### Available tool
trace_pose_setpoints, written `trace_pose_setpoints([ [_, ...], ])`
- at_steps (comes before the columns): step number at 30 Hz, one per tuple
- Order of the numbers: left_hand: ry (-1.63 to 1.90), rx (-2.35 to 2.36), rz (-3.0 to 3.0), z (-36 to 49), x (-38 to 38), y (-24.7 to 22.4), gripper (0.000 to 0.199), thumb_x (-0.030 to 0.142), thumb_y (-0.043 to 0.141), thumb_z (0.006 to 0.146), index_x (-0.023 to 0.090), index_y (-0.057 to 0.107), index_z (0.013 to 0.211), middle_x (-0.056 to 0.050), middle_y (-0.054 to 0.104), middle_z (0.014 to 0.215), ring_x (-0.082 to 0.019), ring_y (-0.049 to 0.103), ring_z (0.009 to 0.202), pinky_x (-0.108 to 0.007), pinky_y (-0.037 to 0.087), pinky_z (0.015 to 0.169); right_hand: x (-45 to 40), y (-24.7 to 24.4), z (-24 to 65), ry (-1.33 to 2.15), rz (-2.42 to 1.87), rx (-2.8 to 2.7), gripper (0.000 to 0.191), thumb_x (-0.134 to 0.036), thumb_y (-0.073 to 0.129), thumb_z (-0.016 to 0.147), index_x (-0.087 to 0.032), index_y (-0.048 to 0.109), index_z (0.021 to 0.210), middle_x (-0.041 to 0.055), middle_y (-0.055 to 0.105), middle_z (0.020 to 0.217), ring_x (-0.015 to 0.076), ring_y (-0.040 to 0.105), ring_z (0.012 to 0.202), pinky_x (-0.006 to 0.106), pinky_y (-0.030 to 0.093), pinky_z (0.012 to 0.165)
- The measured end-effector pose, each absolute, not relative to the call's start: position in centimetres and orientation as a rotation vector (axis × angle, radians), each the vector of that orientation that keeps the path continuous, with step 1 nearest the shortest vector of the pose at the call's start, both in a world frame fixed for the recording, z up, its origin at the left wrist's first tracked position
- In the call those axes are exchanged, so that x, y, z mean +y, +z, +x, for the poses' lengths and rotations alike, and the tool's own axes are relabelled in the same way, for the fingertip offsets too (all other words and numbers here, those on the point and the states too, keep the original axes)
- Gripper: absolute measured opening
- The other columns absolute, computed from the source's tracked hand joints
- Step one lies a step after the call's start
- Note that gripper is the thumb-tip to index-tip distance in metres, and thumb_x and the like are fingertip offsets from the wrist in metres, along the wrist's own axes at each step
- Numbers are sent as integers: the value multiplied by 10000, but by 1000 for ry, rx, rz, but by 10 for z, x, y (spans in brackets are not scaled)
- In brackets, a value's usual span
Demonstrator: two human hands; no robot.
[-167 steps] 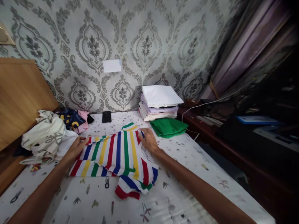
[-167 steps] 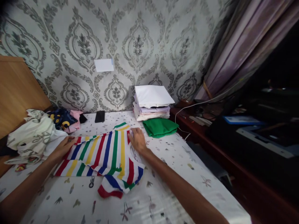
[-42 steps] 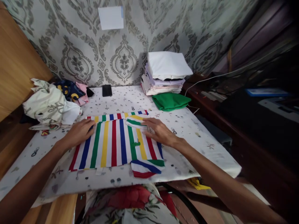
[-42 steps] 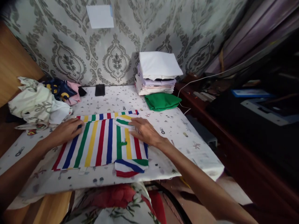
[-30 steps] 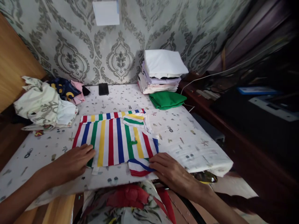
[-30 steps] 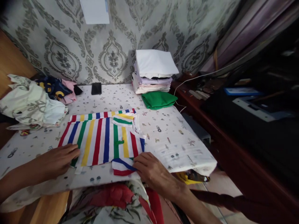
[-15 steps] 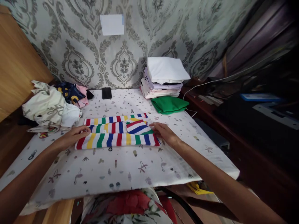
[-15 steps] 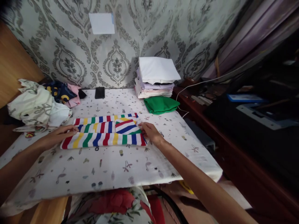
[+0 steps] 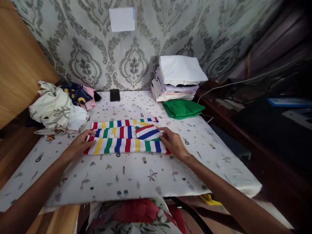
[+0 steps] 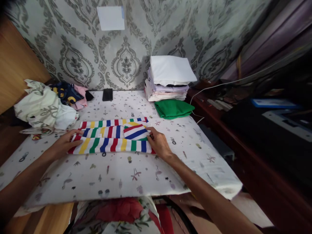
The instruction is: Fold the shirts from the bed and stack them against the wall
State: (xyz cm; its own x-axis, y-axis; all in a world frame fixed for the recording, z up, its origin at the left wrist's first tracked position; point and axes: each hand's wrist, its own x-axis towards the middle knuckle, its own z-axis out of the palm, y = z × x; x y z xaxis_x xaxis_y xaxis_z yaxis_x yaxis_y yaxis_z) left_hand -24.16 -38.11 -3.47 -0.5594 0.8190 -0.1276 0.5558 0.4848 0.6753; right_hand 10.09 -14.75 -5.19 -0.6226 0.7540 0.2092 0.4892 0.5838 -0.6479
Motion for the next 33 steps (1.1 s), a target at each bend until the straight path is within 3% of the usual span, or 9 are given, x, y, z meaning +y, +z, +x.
trace_pose_setpoints([
  [5,581,2504,1273,-236,-384,-34,471,523,502,822,249,567,1199,13,601,753,-221,574,698,-292,402,625,-146,-49,100,677,-1030,-2429,373,-230,523,876,-226,639,1230,29,716,846,194,664,713,304,513,672],
  [10,464,2562,1369,-230,-386,-29,397,472,413,902,244,557,1192,4,595,747,-229,586,702,-304,418,636,-144,-50,101,523,-1096,-2569,395,-202,501,892,-237,635,1262,52,735,923,217,684,791,324,514,707],
  [13,328,2693,1444,-228,-386,-27,358,426,407,928,228,578,1172,-62,654,918,-280,631,875,-352,473,707,-146,-46,99,337,-1091,-2618,368,-193,505,891,-224,656,1225,89,712,1050,240,674,914,341,523,749],
  [16,280,2802,1671,-221,-376,-28,337,345,418,933,173,611,1149,-151,643,1125,-339,593,1096,-452,498,894,-151,-41,84,178,-990,-2606,324,-216,488,912,-193,686,1168,128,675,1080,277,637,1030,383,529,833],
  [20,450,2571,2009,-203,-345,-41,439,326,342,990,138,545,1330,-170,581,1380,-311,507,1313,-487,400,1118,-160,-45,46,190,-753,-2680,360,-230,432,966,-195,669,1235,135,654,1260,280,603,1178,436,487,1004],
  [23,375,2412,2108,-197,-326,-58,550,411,293,1027,144,413,1492,-140,415,1584,-268,340,1483,-467,294,1206,-163,-63,24,141,-688,-2743,450,-320,388,1014,-167,549,1406,148,517,1498,290,449,1404,491,372,1145],
  [27,142,2473,1978,-211,-325,-77,664,520,286,1019,126,353,1549,-154,322,1632,-274,251,1530,-498,228,1227,-160,-89,20,45,-744,-2771,596,-472,289,1041,-123,442,1500,160,413,1580,279,339,1488,518,259,1213],
  [33,46,2594,1897,-228,-339,-80,747,580,285,999,91,341,1561,-165,271,1642,-301,228,1536,-527,207,1225,-159,-94,24,15,-773,-2755,620,-500,277,1039,-136,428,1518,140,392,1593,266,339,1490,501,245,1229],
])
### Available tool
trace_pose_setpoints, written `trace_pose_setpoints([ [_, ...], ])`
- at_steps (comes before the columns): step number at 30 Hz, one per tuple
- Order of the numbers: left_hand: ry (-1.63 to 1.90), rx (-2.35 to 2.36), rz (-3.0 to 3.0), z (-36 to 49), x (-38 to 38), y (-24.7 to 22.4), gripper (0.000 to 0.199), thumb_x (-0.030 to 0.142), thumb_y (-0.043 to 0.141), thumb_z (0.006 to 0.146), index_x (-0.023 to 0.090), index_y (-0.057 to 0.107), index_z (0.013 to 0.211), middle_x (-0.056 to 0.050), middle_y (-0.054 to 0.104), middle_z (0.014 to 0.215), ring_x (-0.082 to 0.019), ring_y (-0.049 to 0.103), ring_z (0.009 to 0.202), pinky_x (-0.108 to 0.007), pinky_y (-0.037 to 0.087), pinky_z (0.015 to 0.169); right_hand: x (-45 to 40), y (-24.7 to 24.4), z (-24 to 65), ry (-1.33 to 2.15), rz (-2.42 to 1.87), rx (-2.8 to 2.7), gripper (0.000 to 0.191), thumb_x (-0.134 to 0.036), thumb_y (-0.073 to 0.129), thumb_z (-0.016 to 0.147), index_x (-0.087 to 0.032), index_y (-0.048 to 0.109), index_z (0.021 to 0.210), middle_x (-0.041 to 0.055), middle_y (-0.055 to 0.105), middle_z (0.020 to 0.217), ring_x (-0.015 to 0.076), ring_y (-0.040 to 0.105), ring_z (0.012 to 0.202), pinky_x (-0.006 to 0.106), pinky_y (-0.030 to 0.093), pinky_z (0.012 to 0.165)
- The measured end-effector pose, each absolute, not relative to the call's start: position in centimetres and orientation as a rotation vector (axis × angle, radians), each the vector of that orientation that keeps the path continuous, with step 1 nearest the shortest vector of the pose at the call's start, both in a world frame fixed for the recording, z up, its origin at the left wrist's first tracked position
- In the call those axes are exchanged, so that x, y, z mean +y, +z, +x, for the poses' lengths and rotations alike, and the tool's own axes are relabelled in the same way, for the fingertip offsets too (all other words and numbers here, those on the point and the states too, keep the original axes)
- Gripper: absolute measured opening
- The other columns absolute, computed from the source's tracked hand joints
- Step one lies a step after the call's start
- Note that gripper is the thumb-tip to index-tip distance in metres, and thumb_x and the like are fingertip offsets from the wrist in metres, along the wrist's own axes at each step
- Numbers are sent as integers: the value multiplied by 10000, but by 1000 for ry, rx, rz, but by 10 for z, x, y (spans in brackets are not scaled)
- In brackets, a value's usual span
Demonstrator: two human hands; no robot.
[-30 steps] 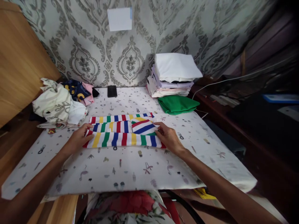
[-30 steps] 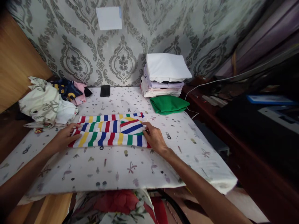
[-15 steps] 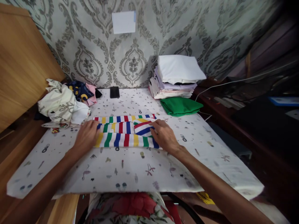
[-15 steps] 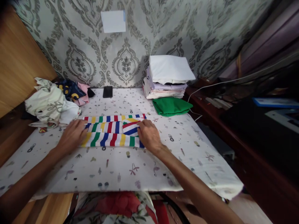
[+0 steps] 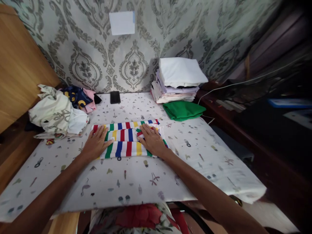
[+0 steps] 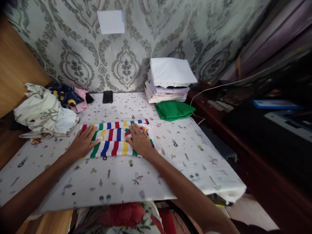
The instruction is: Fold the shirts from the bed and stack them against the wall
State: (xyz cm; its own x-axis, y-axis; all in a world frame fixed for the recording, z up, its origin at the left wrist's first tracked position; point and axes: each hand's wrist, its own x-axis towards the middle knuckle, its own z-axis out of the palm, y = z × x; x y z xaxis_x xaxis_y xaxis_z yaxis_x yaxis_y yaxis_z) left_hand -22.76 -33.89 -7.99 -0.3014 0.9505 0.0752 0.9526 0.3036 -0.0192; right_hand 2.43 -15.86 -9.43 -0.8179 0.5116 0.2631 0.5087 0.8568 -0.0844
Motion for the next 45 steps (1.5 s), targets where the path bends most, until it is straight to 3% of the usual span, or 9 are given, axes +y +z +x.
trace_pose_setpoints([
  [10,-75,-2558,-1696,-255,-358,-84,705,490,304,978,86,350,1553,-179,305,1629,-323,237,1530,-579,277,1177,-155,-82,29,211,-816,-2752,559,-441,354,1035,-146,443,1501,133,416,1583,248,326,1498,477,246,1238],
  [13,-153,-2573,-1719,-260,-363,-84,703,495,298,971,87,374,1539,-198,326,1618,-350,274,1513,-601,282,1164,-142,-72,40,450,-872,-2635,506,-384,340,1033,-152,493,1456,128,507,1518,242,419,1443,452,331,1204],
  [19,-422,-2498,-1706,-256,-370,-72,620,501,324,955,138,512,1421,-192,425,1561,-352,370,1456,-542,314,1168,-120,-54,89,796,-1072,-2159,430,-389,291,1029,-221,644,1208,108,712,1192,240,658,1113,360,553,922],
  [22,-490,-2363,-1824,-245,-374,-59,531,509,319,959,177,627,1235,-173,557,1422,-351,480,1345,-517,352,1142,-134,-51,118,816,-1181,-2111,427,-409,304,1012,-200,671,956,92,727,902,216,675,845,328,541,745],
  [26,-422,-2367,-1981,-233,-376,-47,453,524,352,941,219,658,1077,-128,674,1118,-323,599,1096,-478,447,1013,-174,-50,142,660,-1276,-2236,423,-465,341,993,-222,606,771,51,674,759,199,625,722,322,474,689],
  [29,-396,-2491,-1991,-234,-372,-39,454,573,400,905,215,641,1047,-110,680,1066,-302,620,972,-427,484,887,-198,-54,148,592,-1301,-2286,319,-469,453,953,-231,585,787,41,672,785,190,618,720,308,456,671],
  [35,-631,-2862,-2000,-247,-373,-18,504,725,530,754,222,563,739,1,580,704,-200,545,680,-282,445,621,-201,-65,148,557,-1302,-2301,136,-367,600,857,-234,614,881,43,655,898,198,628,801,320,489,687],
  [40,-1219,-3192,-1499,-242,-386,-17,572,679,710,633,235,627,984,10,627,836,-178,565,654,-246,439,516,-199,-71,149,540,-1228,-2299,175,-371,572,877,-237,650,958,60,626,987,192,627,811,321,509,674],
  [45,-1431,-3165,-1403,-240,-393,-30,620,669,756,580,227,653,1002,-12,651,932,-214,634,795,-274,516,622,-199,-74,147,524,-1183,-2294,161,-347,550,874,-228,649,916,58,619,953,195,620,790,336,514,690],
])
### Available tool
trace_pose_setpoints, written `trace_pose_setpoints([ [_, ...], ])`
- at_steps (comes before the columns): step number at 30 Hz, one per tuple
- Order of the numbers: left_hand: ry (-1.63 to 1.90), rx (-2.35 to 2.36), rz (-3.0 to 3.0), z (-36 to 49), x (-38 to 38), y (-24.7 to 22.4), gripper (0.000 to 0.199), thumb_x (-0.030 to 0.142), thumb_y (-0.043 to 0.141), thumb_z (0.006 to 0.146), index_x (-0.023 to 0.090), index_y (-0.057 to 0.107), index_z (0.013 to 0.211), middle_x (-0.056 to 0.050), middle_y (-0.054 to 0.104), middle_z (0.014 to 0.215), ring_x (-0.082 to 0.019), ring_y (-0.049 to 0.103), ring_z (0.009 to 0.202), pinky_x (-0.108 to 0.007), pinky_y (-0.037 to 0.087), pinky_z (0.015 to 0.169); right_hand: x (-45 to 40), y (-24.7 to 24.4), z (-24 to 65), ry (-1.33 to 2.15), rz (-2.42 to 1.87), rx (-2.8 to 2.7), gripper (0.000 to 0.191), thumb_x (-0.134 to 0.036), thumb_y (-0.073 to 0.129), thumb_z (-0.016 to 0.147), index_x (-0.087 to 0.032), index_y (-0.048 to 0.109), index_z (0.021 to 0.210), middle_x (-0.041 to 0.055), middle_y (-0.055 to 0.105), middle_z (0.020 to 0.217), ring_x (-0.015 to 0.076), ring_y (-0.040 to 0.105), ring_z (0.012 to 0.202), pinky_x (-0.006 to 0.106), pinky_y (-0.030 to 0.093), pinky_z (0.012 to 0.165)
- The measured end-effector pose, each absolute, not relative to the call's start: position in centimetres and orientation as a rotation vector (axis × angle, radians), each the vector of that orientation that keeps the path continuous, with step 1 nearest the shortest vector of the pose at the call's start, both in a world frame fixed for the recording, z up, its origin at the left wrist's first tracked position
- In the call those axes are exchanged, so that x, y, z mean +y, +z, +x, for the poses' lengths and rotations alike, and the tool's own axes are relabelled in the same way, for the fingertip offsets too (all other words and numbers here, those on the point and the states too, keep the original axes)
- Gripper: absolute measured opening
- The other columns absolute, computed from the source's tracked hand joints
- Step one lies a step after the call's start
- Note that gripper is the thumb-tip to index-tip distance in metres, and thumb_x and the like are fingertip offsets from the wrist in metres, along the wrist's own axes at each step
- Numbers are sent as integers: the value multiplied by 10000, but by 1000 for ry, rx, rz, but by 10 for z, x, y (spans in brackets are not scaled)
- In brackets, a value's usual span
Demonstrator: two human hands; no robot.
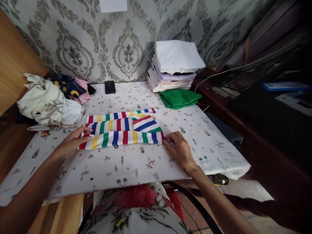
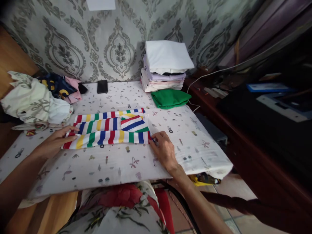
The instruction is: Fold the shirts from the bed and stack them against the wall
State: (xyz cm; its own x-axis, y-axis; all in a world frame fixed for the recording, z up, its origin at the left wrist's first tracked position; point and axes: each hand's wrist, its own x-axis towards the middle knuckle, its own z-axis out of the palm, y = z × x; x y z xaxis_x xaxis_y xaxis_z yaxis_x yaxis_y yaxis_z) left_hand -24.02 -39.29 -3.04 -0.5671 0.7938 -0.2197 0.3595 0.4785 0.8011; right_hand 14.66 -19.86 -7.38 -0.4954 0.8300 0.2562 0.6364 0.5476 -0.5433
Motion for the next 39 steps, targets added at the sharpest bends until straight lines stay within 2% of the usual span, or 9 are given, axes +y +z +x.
trace_pose_setpoints([
  [6,972,2184,1015,-251,-403,-42,538,658,694,663,223,644,975,-43,698,1001,-238,668,912,-297,543,731,-198,-73,146,530,-1202,-2291,160,-339,552,866,-225,653,918,59,622,961,193,630,794,328,509,678],
  [10,858,2319,1267,-242,-406,-40,404,589,547,783,217,627,920,-57,713,990,-252,659,935,-328,526,792,-197,-72,148,516,-1199,-2310,164,-349,568,864,-230,667,918,57,627,962,194,633,784,328,517,668],
  [16,526,2587,1738,-200,-397,-24,330,448,396,921,226,616,1026,-99,679,1079,-291,620,1013,-411,490,894,-197,-53,126,383,-924,-2308,196,-345,541,922,-224,692,955,113,671,1076,271,626,1046,433,518,922],
  [19,565,2445,1850,-193,-379,-22,350,456,355,967,233,604,1070,-88,672,1106,-265,629,994,-376,501,862,-182,-42,100,428,-766,-2379,220,-294,494,955,-216,698,980,103,689,1093,244,630,1063,389,512,939],
  [22,546,2432,1880,-207,-352,-25,334,427,371,958,226,601,1093,-96,666,1154,-271,627,1047,-378,503,878,-148,-36,72,490,-864,-2445,211,-214,498,937,-204,702,991,78,707,1031,201,660,959,317,521,850],
  [25,301,2445,1947,-229,-327,-27,295,356,404,915,211,631,1035,-121,671,1135,-305,622,1065,-417,497,895,-109,-37,48,447,-1056,-2453,221,-153,516,904,-190,708,1007,76,715,1025,182,668,911,296,511,829],
  [31,-84,2504,2011,-250,-312,-25,341,203,424,889,240,647,1145,-114,671,1195,-301,626,1103,-420,500,893,-91,-59,28,324,-1084,-2465,254,-147,515,910,-158,724,1053,105,701,1080,217,633,1054,319,488,942],
  [34,-157,2557,1992,-250,-313,-20,415,96,360,892,230,657,1149,-133,674,1191,-307,630,1090,-435,511,849,-97,-72,29,260,-1014,-2468,266,-160,498,921,-137,728,1052,124,693,1086,247,608,1090,359,464,1008],
  [39,-394,2646,1923,-252,-314,-15,405,48,315,931,172,650,1121,-161,681,1138,-314,628,1088,-413,528,793,-92,-85,31,217,-935,-2459,274,-175,493,919,-135,729,1053,137,689,1062,281,598,1082,414,467,1001],
])
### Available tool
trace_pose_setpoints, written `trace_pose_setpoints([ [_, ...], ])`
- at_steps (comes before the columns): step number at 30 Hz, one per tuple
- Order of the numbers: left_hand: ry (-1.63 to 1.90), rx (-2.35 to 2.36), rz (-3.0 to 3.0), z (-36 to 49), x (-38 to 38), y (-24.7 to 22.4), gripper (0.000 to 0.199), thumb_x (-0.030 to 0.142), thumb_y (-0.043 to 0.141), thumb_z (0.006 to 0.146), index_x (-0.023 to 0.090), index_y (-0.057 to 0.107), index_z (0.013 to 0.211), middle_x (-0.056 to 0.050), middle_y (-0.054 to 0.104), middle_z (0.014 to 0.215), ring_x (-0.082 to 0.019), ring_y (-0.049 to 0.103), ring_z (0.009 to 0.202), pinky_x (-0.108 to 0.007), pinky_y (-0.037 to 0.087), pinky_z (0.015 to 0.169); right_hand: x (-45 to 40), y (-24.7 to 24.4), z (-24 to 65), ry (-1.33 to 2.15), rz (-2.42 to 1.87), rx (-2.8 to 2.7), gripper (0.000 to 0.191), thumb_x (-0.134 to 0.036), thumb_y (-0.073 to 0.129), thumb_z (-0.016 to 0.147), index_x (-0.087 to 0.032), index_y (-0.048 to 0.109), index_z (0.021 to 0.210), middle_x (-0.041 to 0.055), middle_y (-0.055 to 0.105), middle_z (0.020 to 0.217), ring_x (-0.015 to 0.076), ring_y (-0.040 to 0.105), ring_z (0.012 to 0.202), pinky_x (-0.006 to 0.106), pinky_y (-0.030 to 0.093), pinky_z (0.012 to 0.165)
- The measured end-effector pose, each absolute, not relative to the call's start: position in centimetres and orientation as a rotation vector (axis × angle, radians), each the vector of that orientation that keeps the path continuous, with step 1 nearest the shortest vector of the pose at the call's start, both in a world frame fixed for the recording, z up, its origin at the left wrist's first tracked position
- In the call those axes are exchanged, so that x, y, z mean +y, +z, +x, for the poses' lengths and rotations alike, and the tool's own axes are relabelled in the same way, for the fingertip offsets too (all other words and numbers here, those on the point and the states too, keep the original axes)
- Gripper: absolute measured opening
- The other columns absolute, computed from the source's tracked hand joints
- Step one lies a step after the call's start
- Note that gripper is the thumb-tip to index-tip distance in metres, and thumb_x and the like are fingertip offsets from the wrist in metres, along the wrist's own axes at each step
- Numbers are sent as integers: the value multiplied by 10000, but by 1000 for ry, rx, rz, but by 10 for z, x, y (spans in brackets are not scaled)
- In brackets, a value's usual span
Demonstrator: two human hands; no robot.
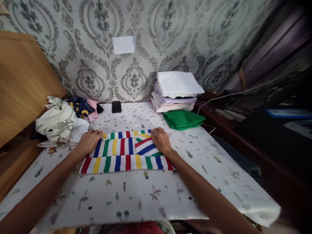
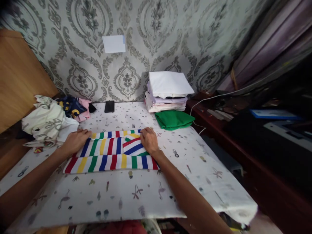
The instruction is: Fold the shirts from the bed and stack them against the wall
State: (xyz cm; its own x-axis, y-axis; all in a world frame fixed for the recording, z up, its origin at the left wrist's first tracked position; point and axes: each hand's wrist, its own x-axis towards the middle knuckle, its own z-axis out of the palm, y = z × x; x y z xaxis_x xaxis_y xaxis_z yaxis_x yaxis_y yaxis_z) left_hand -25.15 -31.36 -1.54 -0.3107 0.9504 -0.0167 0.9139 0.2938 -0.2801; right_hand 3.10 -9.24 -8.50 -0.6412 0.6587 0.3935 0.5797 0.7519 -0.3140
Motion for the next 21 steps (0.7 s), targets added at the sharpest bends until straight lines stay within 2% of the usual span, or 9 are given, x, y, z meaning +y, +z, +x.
trace_pose_setpoints([
  [6,468,-2420,-1600,-265,-320,-20,370,111,321,982,170,623,1187,-157,664,1162,-311,629,1100,-359,533,689,-87,-91,30,198,-881,-2452,276,-188,484,918,-136,728,1037,142,696,1027,285,601,1039,421,463,993],
  [12,404,-2455,-1632,-268,-323,-21,348,102,349,962,158,641,1142,-178,652,1186,-327,620,1119,-388,539,738,-87,-90,32,234,-868,-2443,294,-188,463,911,-154,733,1022,139,702,1034,282,603,1029,431,470,970],
  [15,283,-2532,-1605,-275,-327,-20,315,96,380,936,156,652,1082,-182,656,1174,-310,646,1066,-382,526,774,-88,-80,35,289,-900,-2484,315,-198,471,906,-130,728,1076,155,697,1073,294,604,1058,440,481,963],
  [18,61,-2603,-1613,-288,-328,-21,281,103,415,906,167,649,1048,-137,691,1069,-274,671,968,-357,506,808,-103,-62,32,331,-875,-2496,317,-192,484,906,-123,717,1109,164,691,1112,308,602,1095,467,477,988],
  [21,-195,-2650,-1632,-301,-321,-27,280,122,420,899,185,651,1044,-100,717,1039,-253,658,1000,-333,483,864,-148,-43,14,413,-712,-2548,275,-199,498,934,-173,716,1100,123,688,1134,275,609,1100,444,498,986],
])
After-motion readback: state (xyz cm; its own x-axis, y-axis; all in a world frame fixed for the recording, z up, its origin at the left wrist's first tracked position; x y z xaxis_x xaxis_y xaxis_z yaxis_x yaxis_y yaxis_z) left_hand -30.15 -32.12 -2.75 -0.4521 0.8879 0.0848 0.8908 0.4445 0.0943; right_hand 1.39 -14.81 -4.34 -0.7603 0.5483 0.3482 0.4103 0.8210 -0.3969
